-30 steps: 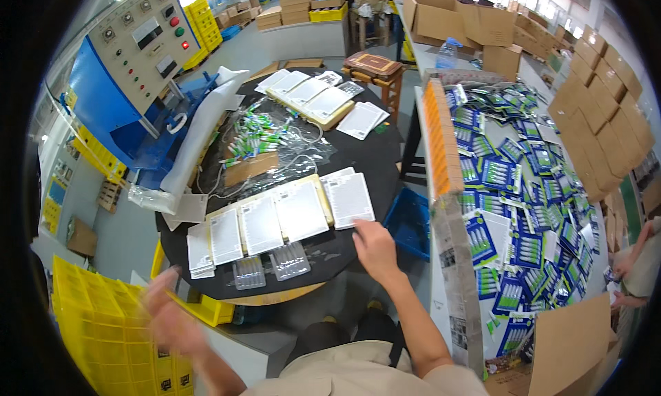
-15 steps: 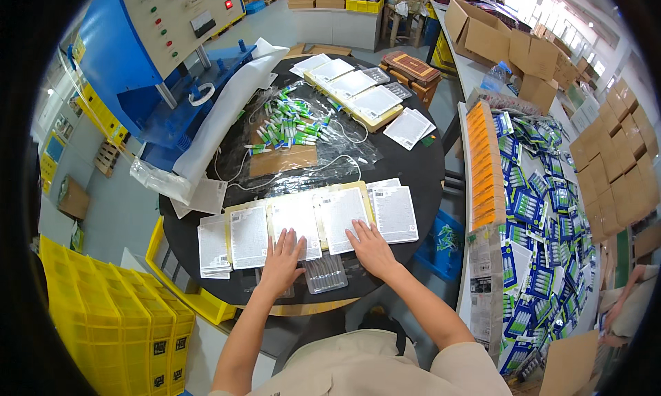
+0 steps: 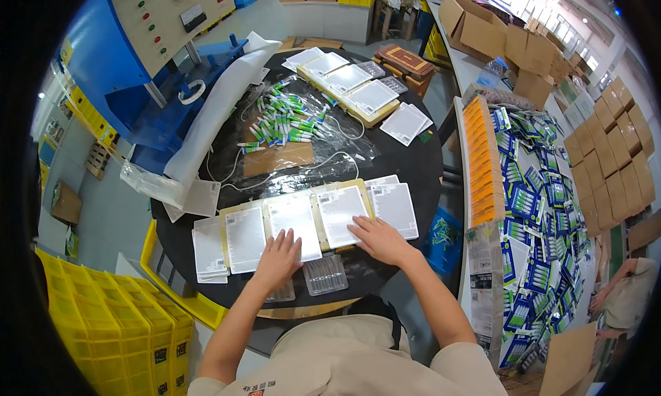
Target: The person assembles small glue tubes into plastic blister packs, places them into cardboard backing cards, and stacks the completed packages on a nearby table. The person repeatedly picks up glue tubes, arranges them in trays, closes the packaging, and transfers finished units to a growing pile.
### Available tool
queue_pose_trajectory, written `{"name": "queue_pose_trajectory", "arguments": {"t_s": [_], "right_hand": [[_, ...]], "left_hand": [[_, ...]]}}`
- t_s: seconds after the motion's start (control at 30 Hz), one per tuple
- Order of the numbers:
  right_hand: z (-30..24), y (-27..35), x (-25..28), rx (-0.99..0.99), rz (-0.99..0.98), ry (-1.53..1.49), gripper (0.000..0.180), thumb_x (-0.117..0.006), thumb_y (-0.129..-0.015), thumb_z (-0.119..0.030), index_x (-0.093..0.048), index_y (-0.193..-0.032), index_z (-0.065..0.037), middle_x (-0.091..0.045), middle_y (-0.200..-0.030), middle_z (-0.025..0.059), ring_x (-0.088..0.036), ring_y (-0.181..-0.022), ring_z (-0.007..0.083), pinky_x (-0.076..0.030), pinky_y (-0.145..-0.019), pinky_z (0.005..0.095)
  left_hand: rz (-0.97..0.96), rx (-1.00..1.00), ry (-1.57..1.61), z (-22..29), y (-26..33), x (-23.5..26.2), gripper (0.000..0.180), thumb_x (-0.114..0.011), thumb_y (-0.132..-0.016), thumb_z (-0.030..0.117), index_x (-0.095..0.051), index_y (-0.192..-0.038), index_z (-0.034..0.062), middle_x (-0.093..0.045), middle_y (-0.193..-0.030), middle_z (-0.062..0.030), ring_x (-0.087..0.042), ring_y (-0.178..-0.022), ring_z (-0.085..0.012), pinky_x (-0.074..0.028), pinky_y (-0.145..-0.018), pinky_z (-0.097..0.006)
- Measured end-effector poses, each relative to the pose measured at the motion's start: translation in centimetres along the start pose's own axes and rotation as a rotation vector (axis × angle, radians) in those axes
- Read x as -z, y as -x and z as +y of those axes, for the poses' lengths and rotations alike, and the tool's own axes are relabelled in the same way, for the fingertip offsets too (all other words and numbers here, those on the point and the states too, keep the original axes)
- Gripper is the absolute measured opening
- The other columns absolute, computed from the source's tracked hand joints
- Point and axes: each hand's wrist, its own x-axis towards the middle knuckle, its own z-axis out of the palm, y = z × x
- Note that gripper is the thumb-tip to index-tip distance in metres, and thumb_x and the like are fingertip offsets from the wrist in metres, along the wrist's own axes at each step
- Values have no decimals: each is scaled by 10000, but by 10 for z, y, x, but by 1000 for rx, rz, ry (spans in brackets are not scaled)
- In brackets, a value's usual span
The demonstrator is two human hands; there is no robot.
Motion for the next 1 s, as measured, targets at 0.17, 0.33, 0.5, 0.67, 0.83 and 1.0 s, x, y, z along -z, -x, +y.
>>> {"name": "queue_pose_trajectory", "arguments": {"t_s": [0.17,0.33,0.5,0.67,0.83,1.0], "right_hand": [[16,-4,28,31,98,-130,451,-561,-963,-120,-539,-1412,-88,-520,-1464,180,-488,-1353,354,-399,-1130,431],[18,-4,20,91,96,-55,466,-581,-939,-128,-541,-1402,-80,-528,-1448,190,-493,-1346,358,-385,-1138,456],[-12,7,-29,46,78,212,532,-653,-904,-236,-540,-1387,-43,-465,-1498,221,-433,-1411,353,-325,-1177,528],[-1,6,-33,-27,77,167,507,-651,-924,-329,-589,-1343,-50,-479,-1496,202,-432,-1420,338,-293,-1186,563],[1,-31,-36,-31,211,116,528,-574,-975,-413,-556,-1398,-98,-438,-1531,197,-387,-1451,345,-249,-1197,585],[14,-50,-46,16,41,196,645,-542,-997,-479,-402,-1545,-169,-274,-1637,195,-238,-1529,349,-218,-1215,563]], "left_hand": [[14,25,65,-1,-2,8,608,-677,-932,382,-509,-1405,40,-441,-1530,-204,-407,-1427,-394,-341,-1164,-543],[10,55,124,1,-3,8,566,-678,-934,353,-524,-1389,52,-461,-1516,-194,-424,-1416,-386,-358,-1153,-542],[60,84,102,6,-2,4,538,-681,-934,317,-528,-1383,63,-468,-1512,-181,-428,-1415,-369,-356,-1150,-549],[79,140,118,12,-1,2,552,-678,-938,314,-512,-1402,65,-420,-1547,-174,-368,-1458,-344,-293,-1172,-590],[166,200,164,24,-14,-5,644,-633,-961,397,-437,-1499,100,-306,-1618,-181,-253,-1518,-345,-182,-1203,-627],[104,202,173,21,-23,-16,691,-552,-991,486,-364,-1563,146,-226,-1656,-186,-173,-1534,-409,-159,-1209,-624]]}}
